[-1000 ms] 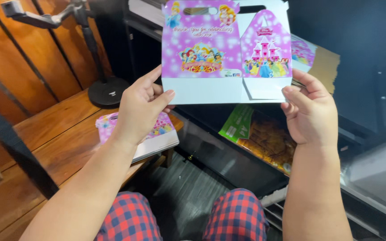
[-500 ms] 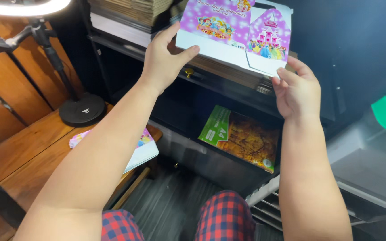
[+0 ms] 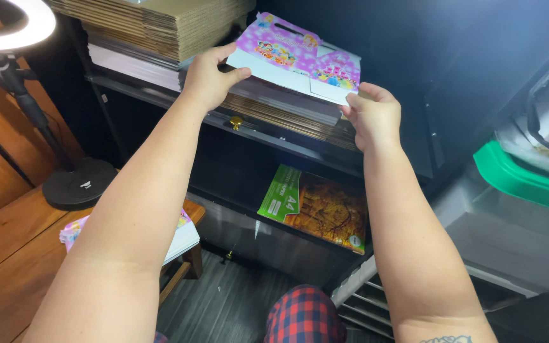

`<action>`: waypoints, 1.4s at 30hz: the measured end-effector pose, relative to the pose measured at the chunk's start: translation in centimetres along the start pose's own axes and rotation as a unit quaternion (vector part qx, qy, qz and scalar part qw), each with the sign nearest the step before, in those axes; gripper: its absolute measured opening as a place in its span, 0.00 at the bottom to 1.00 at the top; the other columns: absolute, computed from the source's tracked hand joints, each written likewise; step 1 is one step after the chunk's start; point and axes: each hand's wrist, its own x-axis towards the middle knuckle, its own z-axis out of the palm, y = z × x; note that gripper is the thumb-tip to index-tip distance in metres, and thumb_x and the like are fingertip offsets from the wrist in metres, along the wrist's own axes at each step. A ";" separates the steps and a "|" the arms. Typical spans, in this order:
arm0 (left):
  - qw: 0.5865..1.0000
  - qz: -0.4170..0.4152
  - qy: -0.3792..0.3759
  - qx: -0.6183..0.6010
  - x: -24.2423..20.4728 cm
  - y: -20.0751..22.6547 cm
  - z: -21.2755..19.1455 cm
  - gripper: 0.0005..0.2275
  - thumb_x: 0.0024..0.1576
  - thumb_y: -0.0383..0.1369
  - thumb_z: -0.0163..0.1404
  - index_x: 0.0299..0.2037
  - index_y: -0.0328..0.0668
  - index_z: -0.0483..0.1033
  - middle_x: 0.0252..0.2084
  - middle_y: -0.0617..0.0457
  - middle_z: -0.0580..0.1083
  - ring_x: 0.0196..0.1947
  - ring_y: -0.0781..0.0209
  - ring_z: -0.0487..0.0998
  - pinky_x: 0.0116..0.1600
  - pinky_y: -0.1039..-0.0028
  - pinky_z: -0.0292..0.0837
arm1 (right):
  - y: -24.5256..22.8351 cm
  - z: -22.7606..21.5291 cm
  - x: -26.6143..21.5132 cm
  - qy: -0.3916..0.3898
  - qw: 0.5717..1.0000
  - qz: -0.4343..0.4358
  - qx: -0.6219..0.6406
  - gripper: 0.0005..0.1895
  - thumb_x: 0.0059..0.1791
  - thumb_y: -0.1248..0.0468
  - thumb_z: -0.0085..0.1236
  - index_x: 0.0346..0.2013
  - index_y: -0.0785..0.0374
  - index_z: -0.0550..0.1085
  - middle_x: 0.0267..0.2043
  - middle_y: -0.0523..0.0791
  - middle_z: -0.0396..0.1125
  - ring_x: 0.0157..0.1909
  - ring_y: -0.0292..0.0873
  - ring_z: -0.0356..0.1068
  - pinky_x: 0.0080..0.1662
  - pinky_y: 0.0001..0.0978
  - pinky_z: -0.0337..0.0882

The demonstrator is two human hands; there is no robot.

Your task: The person repeatedly picks up a stack of pink paper items from a wooden bench and places them onto a black shelf. The person continues this repetitive action throughout the video.

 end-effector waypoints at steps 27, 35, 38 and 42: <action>0.996 -0.045 -0.044 0.067 1.8 -4.7 2.3 0.26 0.55 0.42 0.63 0.64 0.45 0.74 0.66 0.49 0.71 0.65 0.51 0.70 0.66 0.60 0.65 | 1.9 0.6 1.6 -0.027 0.957 -0.043 -0.285 0.04 0.50 0.61 0.64 0.37 0.55 0.83 0.24 0.40 0.69 0.24 0.30 0.64 0.32 0.24 0.66; 0.995 -0.038 -0.045 0.083 1.9 -5.7 2.7 0.26 0.56 0.44 0.62 0.62 0.44 0.75 0.64 0.50 0.72 0.62 0.52 0.72 0.64 0.61 0.67 | 1.8 0.5 1.1 -0.035 0.948 -0.033 -0.313 0.06 0.51 0.58 0.64 0.39 0.55 0.83 0.29 0.39 0.72 0.27 0.32 0.66 0.35 0.27 0.69; 0.994 -0.035 -0.045 0.089 2.0 -6.1 2.9 0.26 0.56 0.45 0.62 0.62 0.44 0.75 0.64 0.49 0.72 0.62 0.51 0.71 0.63 0.61 0.67 | 1.6 0.4 0.6 -0.041 0.944 -0.034 -0.325 0.06 0.50 0.58 0.64 0.37 0.55 0.82 0.31 0.39 0.73 0.28 0.33 0.67 0.34 0.29 0.69; 0.991 -0.021 -0.050 0.121 2.3 -6.6 3.1 0.27 0.58 0.47 0.60 0.64 0.43 0.74 0.63 0.48 0.71 0.61 0.49 0.70 0.61 0.59 0.67 | 2.2 0.1 0.8 -0.050 0.938 -0.051 -0.339 0.05 0.49 0.58 0.64 0.34 0.54 0.82 0.26 0.39 0.71 0.26 0.33 0.67 0.31 0.29 0.69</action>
